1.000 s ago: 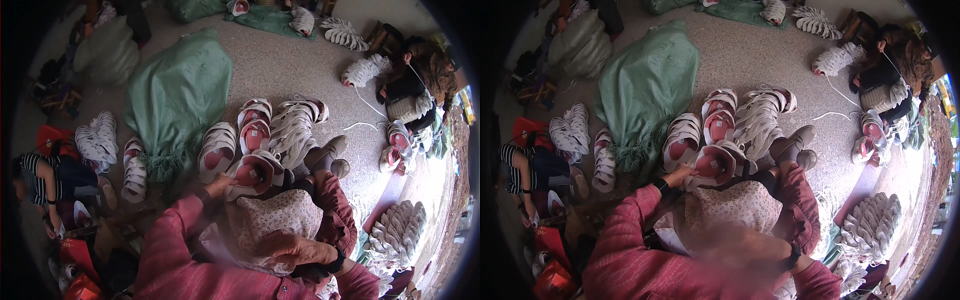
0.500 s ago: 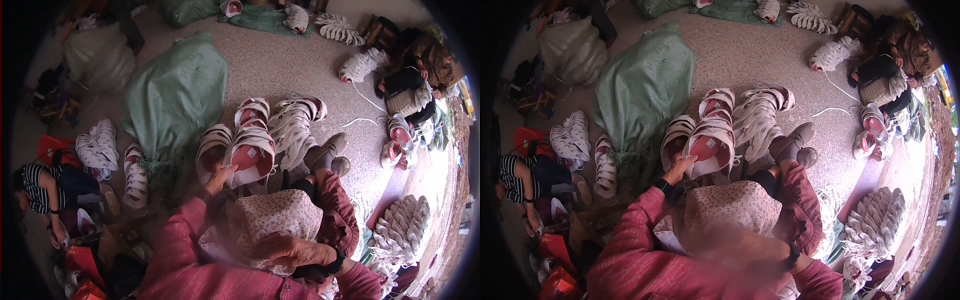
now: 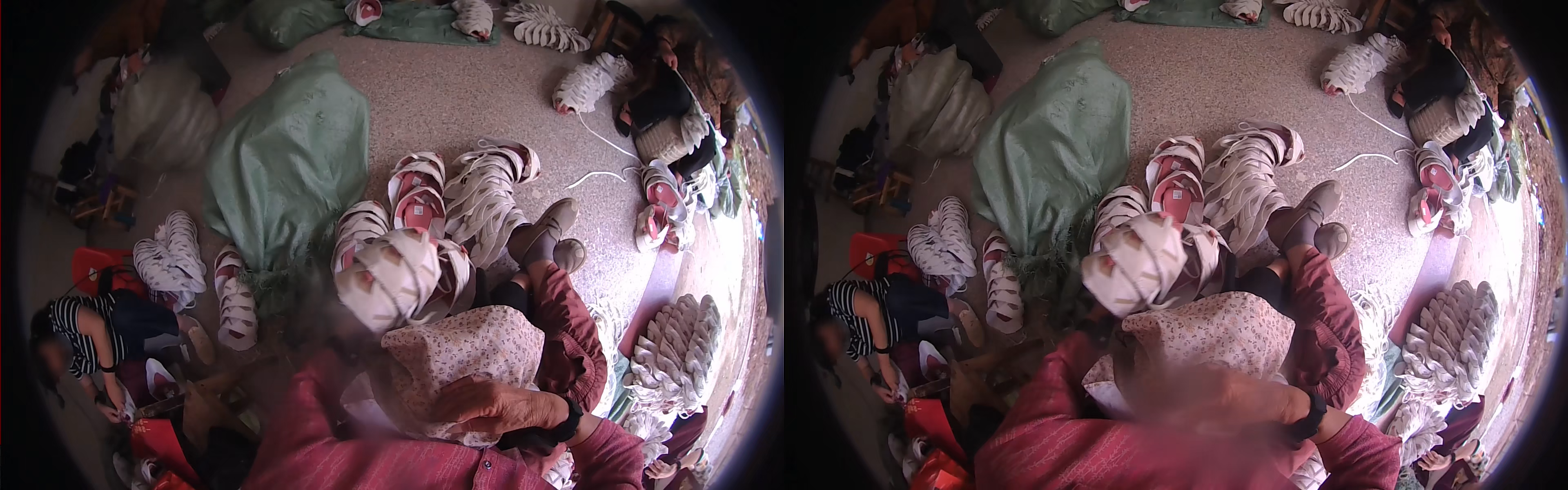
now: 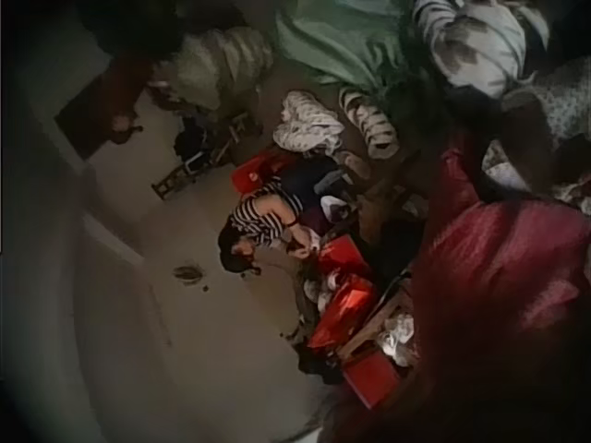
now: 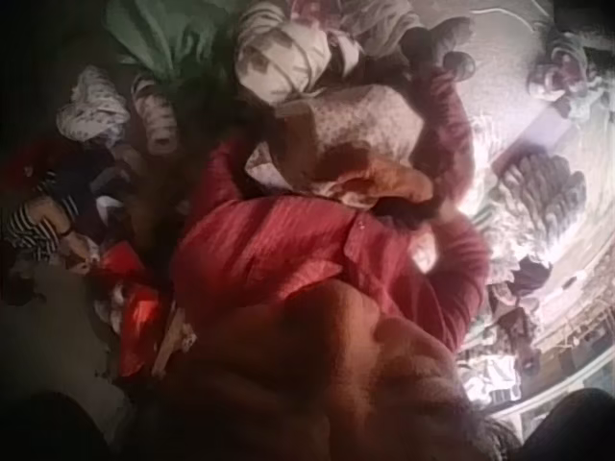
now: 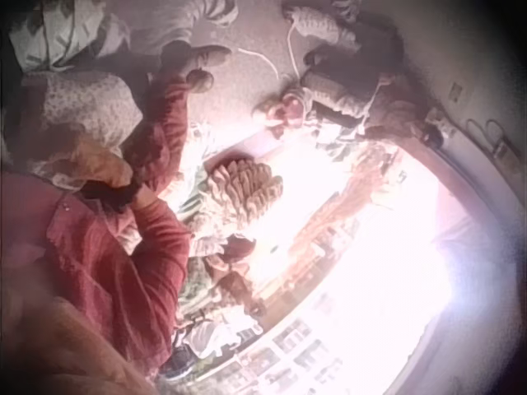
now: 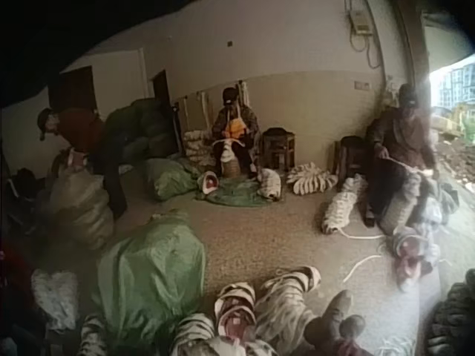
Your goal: The person sits on the floor and threads a white elastic band through the eyelets of a white sandal. They pull the band tight and adjust the loops to secure the strap. The person handles multiple sandals, stacking them after lacing.
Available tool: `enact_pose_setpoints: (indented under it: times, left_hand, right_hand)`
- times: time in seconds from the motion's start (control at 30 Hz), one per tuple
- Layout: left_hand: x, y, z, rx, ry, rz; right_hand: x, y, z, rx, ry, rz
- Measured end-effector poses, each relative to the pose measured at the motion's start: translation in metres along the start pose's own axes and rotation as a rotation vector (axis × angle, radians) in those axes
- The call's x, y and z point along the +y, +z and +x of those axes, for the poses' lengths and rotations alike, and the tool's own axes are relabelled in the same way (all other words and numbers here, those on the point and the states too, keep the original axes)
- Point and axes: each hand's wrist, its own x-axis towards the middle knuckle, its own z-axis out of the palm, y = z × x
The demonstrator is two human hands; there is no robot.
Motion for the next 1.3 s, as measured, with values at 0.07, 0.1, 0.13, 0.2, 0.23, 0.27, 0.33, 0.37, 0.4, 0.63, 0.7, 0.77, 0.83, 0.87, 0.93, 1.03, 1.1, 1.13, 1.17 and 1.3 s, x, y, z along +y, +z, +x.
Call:
enact_pose_setpoints:
  times: [0.07, 0.1, 0.13, 0.2, 0.23, 0.27, 0.33, 0.37, 0.4, 0.63, 0.7, 0.77, 0.83, 0.87, 0.93, 1.03, 1.1, 1.13, 1.17, 1.3]
  left_hand:
    - [-0.014, 0.014, 0.009, -0.007, 0.087, 0.100]
    - [-0.020, 0.020, 0.013, -0.012, 0.132, 0.152]
    - [-0.024, 0.026, 0.016, -0.010, 0.184, 0.202]
    - [-0.034, 0.039, 0.017, -0.016, 0.283, 0.257]
    - [-0.038, 0.044, 0.018, -0.023, 0.328, 0.278]
    - [-0.041, 0.046, 0.024, -0.035, 0.360, 0.294]
    - [-0.040, 0.051, 0.028, -0.069, 0.432, 0.313]
    - [-0.037, 0.052, 0.033, -0.093, 0.463, 0.319]
    - [-0.035, 0.053, 0.038, -0.115, 0.499, 0.327]
    - [-0.006, 0.058, 0.074, -0.290, 0.150, 0.146]
    - [0.012, 0.059, 0.082, -0.268, -0.055, 0.142]
    - [0.015, 0.067, 0.093, -0.139, -0.050, 0.321]
    - [-0.029, 0.070, 0.107, -0.009, -0.031, 0.623]
    - [-0.053, 0.069, 0.111, 0.063, -0.010, 0.816]
    - [-0.058, 0.061, 0.093, 0.011, 0.153, 0.676]
    - [-0.055, 0.051, 0.049, -0.081, 0.164, 0.347]
    - [-0.053, 0.042, 0.015, -0.127, 0.106, 0.203]
    - [-0.056, 0.039, 0.000, -0.128, 0.080, 0.159]
    - [-0.063, 0.038, -0.007, -0.113, 0.062, 0.131]
    - [-0.083, 0.045, 0.003, 0.060, 0.047, 0.129]
  right_hand:
    - [-0.003, -0.002, 0.001, -0.005, -0.005, -0.006]
    - [-0.003, -0.003, 0.002, -0.008, -0.007, -0.008]
    - [-0.001, -0.005, 0.004, -0.007, -0.031, 0.016]
    - [0.002, -0.008, 0.006, -0.002, -0.077, 0.064]
    - [0.003, -0.010, 0.007, -0.017, -0.075, 0.042]
    - [0.004, -0.012, 0.008, -0.030, -0.072, 0.020]
    - [0.005, -0.014, 0.008, -0.057, -0.063, -0.019]
    - [0.005, -0.014, 0.008, -0.068, -0.060, -0.038]
    - [0.005, -0.014, 0.008, -0.064, -0.056, -0.048]
    - [-0.004, -0.011, 0.007, 0.003, 0.040, -0.031]
    - [0.001, -0.010, 0.006, 0.006, 0.026, -0.030]
    - [0.005, -0.011, 0.008, -0.003, 0.003, -0.031]
    - [-0.001, -0.009, 0.010, -0.011, 0.019, -0.027]
    - [-0.002, -0.010, 0.010, -0.015, 0.024, -0.024]
    - [0.002, -0.010, 0.006, -0.019, 0.014, -0.026]
    - [0.004, -0.007, 0.004, -0.004, 0.000, -0.032]
    - [0.005, -0.006, 0.004, 0.010, -0.002, -0.033]
    - [0.006, -0.005, 0.005, 0.011, -0.003, -0.033]
    - [0.006, -0.006, 0.005, 0.011, 0.002, -0.036]
    - [0.003, -0.005, 0.007, 0.029, 0.021, -0.029]
